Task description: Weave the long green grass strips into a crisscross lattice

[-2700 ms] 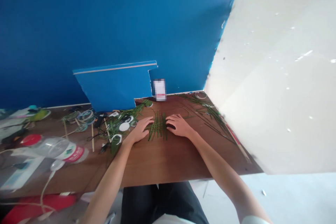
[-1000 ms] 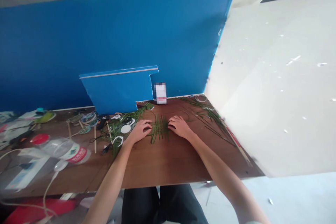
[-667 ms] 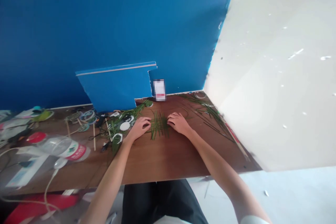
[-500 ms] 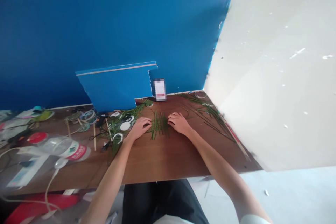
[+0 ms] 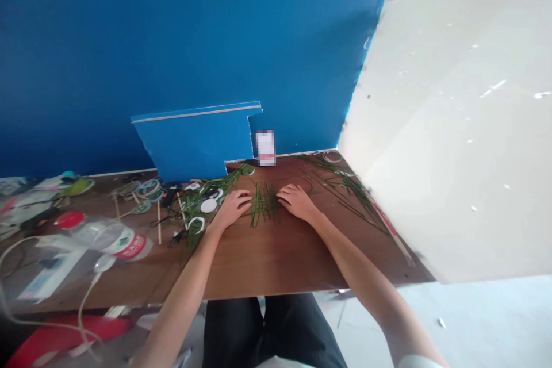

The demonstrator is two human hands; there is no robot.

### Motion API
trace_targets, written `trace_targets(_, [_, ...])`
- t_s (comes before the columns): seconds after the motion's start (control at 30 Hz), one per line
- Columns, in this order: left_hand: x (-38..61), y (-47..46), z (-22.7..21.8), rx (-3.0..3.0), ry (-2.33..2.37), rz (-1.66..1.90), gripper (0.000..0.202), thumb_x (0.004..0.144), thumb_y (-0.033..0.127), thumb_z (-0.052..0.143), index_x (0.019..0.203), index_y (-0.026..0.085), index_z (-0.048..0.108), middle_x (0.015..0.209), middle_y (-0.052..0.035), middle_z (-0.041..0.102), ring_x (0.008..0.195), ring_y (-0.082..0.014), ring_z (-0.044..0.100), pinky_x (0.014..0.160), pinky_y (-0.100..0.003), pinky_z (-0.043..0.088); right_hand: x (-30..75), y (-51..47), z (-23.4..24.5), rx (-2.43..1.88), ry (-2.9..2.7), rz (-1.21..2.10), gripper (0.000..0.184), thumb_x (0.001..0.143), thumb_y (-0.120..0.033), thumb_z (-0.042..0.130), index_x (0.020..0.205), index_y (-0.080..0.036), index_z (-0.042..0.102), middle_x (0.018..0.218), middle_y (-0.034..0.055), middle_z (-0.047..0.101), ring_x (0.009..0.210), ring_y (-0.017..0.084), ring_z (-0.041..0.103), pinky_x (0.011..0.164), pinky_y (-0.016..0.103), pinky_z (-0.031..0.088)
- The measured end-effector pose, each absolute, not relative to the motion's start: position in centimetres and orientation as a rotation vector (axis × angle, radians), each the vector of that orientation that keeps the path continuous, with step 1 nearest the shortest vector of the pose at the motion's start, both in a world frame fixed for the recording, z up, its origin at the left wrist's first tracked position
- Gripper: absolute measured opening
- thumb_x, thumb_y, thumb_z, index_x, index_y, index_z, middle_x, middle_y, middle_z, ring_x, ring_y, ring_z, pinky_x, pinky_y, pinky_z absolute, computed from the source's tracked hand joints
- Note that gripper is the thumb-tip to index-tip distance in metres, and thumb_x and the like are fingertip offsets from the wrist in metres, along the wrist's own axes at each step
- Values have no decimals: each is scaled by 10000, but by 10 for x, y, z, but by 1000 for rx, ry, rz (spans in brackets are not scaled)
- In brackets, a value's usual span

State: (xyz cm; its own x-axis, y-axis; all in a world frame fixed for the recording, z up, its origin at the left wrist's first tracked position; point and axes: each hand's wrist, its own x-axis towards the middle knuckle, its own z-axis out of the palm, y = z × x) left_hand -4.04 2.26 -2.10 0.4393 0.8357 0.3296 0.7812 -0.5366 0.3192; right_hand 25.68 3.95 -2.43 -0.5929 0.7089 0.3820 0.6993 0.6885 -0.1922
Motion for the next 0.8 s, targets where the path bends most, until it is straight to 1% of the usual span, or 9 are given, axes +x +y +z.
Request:
trace_targets(0.13, [-41,24,-23,2579,1424,700,253,942,334,556,1135,250,697,1262,-57,610,1148,-237,551,1024,-414,418,256,41,-26,-1111,-2467,11,322,1001,-338,424,1229,-248,632,1157,91,656,1115,248,519,941,434,390])
trace_targets(0.27, [-42,26,-23,2587,1401,724,252,938,341,567,1132,254,702,1237,-51,626,1134,-234,557,1015,-409,426,254,41,-27,-1090,-2494,-22,325,1004,-345,415,1151,-239,685,1129,97,653,1083,243,522,892,400,404])
trace_targets(0.43, [-43,30,-26,2582,1394,764,230,929,351,584,1087,267,728,1197,-46,645,1104,-224,570,1004,-397,432,255,41,-26,-1090,-2470,-37,310,1002,-341,432,1099,-243,710,1111,85,661,1061,234,526,870,383,392])
trace_targets(0.57, [-44,34,-30,2582,1388,762,233,930,359,585,1087,268,730,1202,-34,647,1086,-215,578,1010,-391,426,256,42,-26,-1078,-2480,-37,305,1000,-344,445,1048,-237,726,1096,81,674,1041,229,534,853,370,386])
trace_targets(0.67, [-44,33,-30,2604,1379,740,233,931,355,579,1079,262,733,1192,-35,651,1080,-216,582,1004,-386,429,256,41,-26,-1076,-2483,-52,308,999,-349,445,1041,-232,726,1088,81,680,1028,229,540,864,372,387])
trace_targets(0.8, [-42,27,-23,2609,1345,764,242,941,344,545,1074,246,723,1195,-40,647,1101,-212,583,1015,-376,428,256,37,-24,-1082,-2464,-49,330,1004,-349,411,1069,-236,714,1079,84,688,1042,234,555,927,404,388])
